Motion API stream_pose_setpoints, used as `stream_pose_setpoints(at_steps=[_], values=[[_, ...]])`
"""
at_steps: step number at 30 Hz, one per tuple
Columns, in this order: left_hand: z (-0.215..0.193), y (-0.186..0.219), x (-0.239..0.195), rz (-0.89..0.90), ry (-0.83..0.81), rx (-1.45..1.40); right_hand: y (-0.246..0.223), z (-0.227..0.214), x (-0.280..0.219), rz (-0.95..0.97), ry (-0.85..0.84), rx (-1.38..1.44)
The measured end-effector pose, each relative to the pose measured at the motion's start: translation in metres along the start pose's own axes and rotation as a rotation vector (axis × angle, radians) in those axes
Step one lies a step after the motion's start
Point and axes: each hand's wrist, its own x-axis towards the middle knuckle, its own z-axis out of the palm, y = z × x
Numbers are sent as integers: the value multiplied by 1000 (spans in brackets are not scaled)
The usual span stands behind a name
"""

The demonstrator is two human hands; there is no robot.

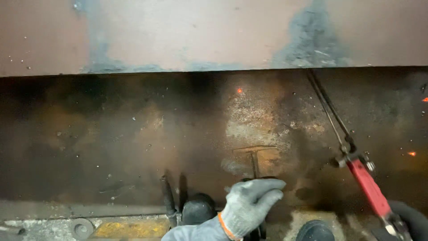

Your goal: The person uses a cutting torch to cut along a line on a large metal plate.

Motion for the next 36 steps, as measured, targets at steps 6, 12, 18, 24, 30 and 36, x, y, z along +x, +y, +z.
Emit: stream_pose_setpoints(at_steps=[6,12,18,24,30,36], values=[[8,1,-4,-20,95,125,-264,15,23,296,-61,-51],[14,2,-11,-16,155,296,-295,4,49,473,-249,-333],[18,9,-15,-226,165,271,-259,11,36,454,-248,-257],[29,15,-19,-113,122,344,-201,19,19,435,-195,-78],[48,37,-19,-143,103,385,-166,12,-2,301,-197,10],[78,54,-25,-478,64,332,-204,-30,-47,570,-248,74]])
